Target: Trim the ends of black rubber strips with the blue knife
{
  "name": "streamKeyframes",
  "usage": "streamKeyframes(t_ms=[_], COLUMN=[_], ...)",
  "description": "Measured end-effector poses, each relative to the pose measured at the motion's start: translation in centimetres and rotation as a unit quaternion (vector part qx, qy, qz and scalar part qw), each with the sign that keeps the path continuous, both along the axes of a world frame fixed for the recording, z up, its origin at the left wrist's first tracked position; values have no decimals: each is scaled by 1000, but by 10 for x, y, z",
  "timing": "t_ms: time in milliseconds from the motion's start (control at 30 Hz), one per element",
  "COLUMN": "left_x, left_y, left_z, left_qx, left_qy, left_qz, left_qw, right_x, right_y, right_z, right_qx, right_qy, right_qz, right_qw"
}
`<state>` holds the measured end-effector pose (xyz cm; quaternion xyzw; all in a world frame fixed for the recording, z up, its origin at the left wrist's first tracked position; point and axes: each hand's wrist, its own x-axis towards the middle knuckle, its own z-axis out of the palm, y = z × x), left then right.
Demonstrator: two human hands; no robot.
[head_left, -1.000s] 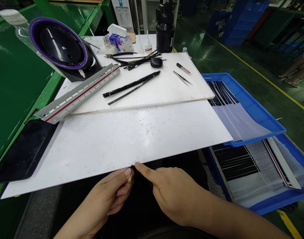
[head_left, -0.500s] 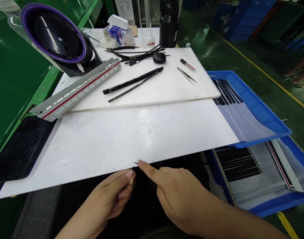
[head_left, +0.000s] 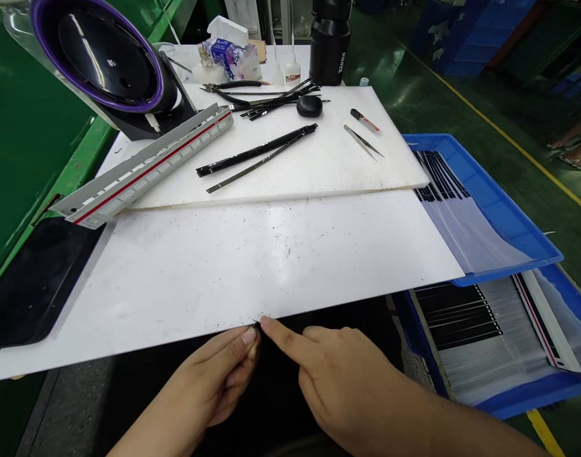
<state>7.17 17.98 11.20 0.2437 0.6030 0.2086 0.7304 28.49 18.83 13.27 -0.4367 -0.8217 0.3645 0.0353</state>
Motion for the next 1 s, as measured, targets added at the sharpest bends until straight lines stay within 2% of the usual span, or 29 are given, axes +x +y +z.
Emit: streamKeyframes(t_ms=[233, 500, 733, 1000], left_x=[0, 3, 0, 1], left_y=[0, 0, 1, 0], left_z=[1, 3, 1, 0], left_qx=[-3, -19, -22, -14], left_qy=[8, 7, -19, -13], left_qz=[-5, 11, 17, 8], left_qw=[1000, 1000, 999, 1000], right_x=[-5, -11, -2, -1], right_y=[-1, -6, -3, -3], right_z=[0, -7, -5, -3], right_qx=[19, 71, -4, -11], right_qy=[-64, -120, -7, 8], right_qz=[14, 24, -6, -7], right_qw=[998, 990, 1000, 1000])
